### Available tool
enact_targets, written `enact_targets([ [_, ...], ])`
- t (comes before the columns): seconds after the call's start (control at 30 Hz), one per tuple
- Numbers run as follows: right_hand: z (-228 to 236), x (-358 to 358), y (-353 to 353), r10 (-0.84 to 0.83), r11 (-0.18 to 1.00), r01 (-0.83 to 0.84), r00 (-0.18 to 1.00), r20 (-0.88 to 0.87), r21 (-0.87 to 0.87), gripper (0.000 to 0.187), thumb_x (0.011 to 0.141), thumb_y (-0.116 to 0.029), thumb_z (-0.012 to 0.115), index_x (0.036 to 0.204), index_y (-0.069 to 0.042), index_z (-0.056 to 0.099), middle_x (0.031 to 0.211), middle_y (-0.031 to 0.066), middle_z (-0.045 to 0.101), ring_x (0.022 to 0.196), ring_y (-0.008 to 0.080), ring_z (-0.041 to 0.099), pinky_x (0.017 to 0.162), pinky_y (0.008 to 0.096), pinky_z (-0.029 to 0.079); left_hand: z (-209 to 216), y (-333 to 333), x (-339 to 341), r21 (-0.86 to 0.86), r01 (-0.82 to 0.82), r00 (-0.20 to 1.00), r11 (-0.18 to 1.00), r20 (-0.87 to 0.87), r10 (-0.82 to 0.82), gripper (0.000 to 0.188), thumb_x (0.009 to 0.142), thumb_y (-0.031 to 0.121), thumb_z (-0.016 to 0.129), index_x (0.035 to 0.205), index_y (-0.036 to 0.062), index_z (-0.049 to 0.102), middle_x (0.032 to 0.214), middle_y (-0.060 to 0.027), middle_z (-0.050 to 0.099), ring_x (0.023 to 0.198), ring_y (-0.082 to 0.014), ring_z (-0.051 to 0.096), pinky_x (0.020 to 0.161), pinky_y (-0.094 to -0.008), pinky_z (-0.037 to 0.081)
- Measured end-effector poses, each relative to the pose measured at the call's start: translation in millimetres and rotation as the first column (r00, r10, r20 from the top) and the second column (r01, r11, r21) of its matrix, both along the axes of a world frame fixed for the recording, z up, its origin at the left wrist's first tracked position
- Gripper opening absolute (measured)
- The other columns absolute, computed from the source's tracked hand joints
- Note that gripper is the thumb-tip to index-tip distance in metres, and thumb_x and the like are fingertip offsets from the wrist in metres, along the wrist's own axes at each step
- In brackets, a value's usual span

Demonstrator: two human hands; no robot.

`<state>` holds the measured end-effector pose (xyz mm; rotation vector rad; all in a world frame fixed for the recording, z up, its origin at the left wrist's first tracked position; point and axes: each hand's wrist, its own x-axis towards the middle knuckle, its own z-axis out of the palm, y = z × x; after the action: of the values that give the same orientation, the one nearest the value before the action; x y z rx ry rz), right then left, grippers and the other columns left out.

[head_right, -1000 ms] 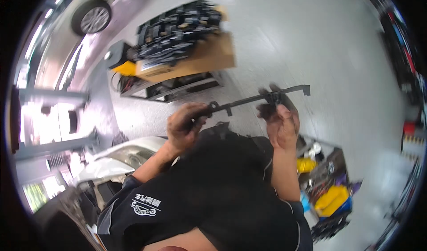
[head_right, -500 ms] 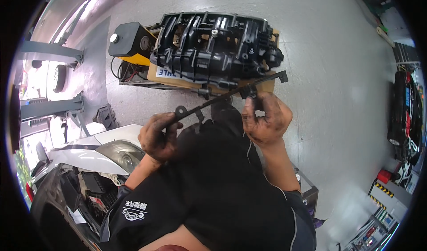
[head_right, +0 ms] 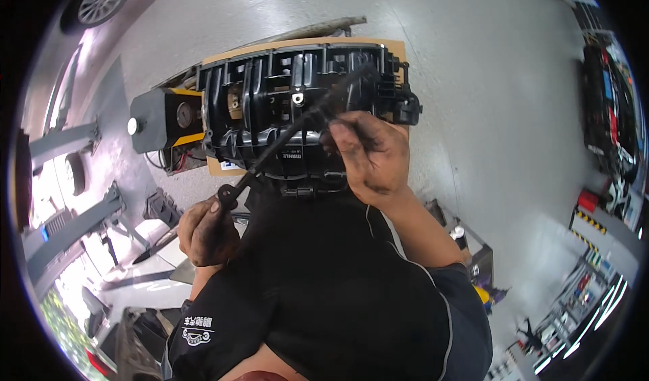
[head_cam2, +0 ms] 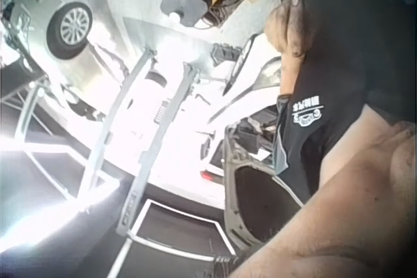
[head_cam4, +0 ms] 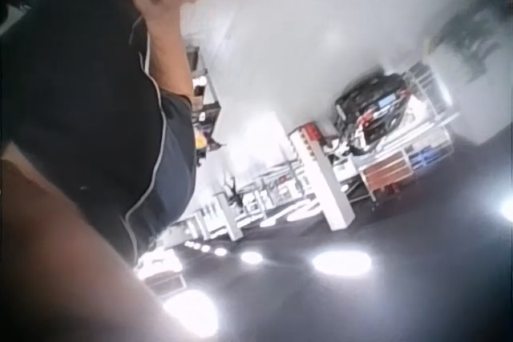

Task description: Disassembling and inspecting components of a car's intake manifold on a workbench.

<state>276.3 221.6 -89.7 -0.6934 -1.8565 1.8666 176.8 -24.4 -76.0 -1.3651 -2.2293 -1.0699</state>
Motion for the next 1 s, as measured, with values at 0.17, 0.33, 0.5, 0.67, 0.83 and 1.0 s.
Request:
enact_targets([
  [0.17,7.7,-9.6,-25.8,-0.205,0.958,0.212,0.977,-0.057,0.194,0.014,0.089,-0.006,0.073,0.096,0.003,0.066,0.082,0.0079,0.070,0.072,0.0083,0.065,0.063,0.0214,0.051,-15.7,-14.9,-33.9,0.068,0.168,0.986,0.983,-0.022,-0.167,0.031,0.078,-0.013,0.067,0.107,-0.0001,0.064,0.086,-0.0199,0.069,0.071,-0.0290,0.070,0.063,-0.0349,0.057],
  [0.33,6.6,-12.6,-46.1,-0.240,0.946,0.282,0.939,-0.246,0.157,0.015,0.083,0.007,0.073,0.092,0.002,0.063,0.092,0.0096,0.064,0.077,0.0087,0.062,0.067,0.0218,0.051,-23.7,-22.4,-57.9,0.105,0.313,0.950,0.944,-0.047,-0.310,0.037,0.077,-0.005,0.074,0.111,-0.0012,0.059,0.089,-0.0219,0.068,0.069,-0.0291,0.070,0.055,-0.0356,0.057],
  [0.5,14.4,-12.0,-66.7,-0.336,0.912,0.389,0.892,-0.303,0.132,0.016,0.081,0.010,0.073,0.089,0.001,0.063,0.093,0.0097,0.062,0.079,0.0097,0.062,0.068,0.0227,0.051,-32.1,-26.5,-64.0,0.186,0.302,0.952,0.935,-0.015,-0.304,0.033,0.085,-0.009,0.061,0.117,0.0006,0.059,0.088,-0.0194,0.068,0.072,-0.0303,0.070,0.062,-0.0361,0.056],
  [0.67,11.5,-6.2,-70.9,-0.310,0.830,0.421,0.894,-0.324,0.367,0.021,0.078,0.010,0.075,0.091,-0.001,0.063,0.098,0.0127,0.062,0.082,0.0123,0.063,0.070,0.0234,0.052,-42.6,-35.5,-66.5,0.189,0.269,0.958,0.945,0.045,-0.282,0.028,0.089,-0.005,0.061,0.116,0.0003,0.060,0.090,-0.0195,0.068,0.076,-0.0271,0.071,0.061,-0.0325,0.056],
  [0.83,10.1,2.7,-65.0,-0.331,0.758,0.443,0.894,-0.302,0.479,0.039,0.072,-0.005,0.083,0.105,-0.002,0.063,0.106,0.0146,0.062,0.091,0.0193,0.064,0.076,0.0312,0.054,-23.6,-27.5,-67.3,0.237,0.210,0.852,0.949,0.431,-0.296,0.017,0.088,-0.003,0.062,0.105,-0.0040,0.064,0.081,-0.0172,0.069,0.063,-0.0236,0.069,0.061,-0.0307,0.054],
  [1.0,25.9,20.3,-36.3,-0.375,0.474,0.169,0.927,0.025,0.864,0.064,0.074,-0.028,0.084,0.128,-0.003,0.059,0.121,0.0178,0.058,0.112,0.0299,0.060,0.090,0.0398,0.053,-36.4,-29.7,-69.0,0.188,0.117,0.584,0.975,0.781,-0.220,0.028,0.095,0.015,0.064,0.109,-0.0095,0.063,0.097,-0.0162,0.067,0.061,-0.0166,0.066,0.050,-0.0224,0.045],
])
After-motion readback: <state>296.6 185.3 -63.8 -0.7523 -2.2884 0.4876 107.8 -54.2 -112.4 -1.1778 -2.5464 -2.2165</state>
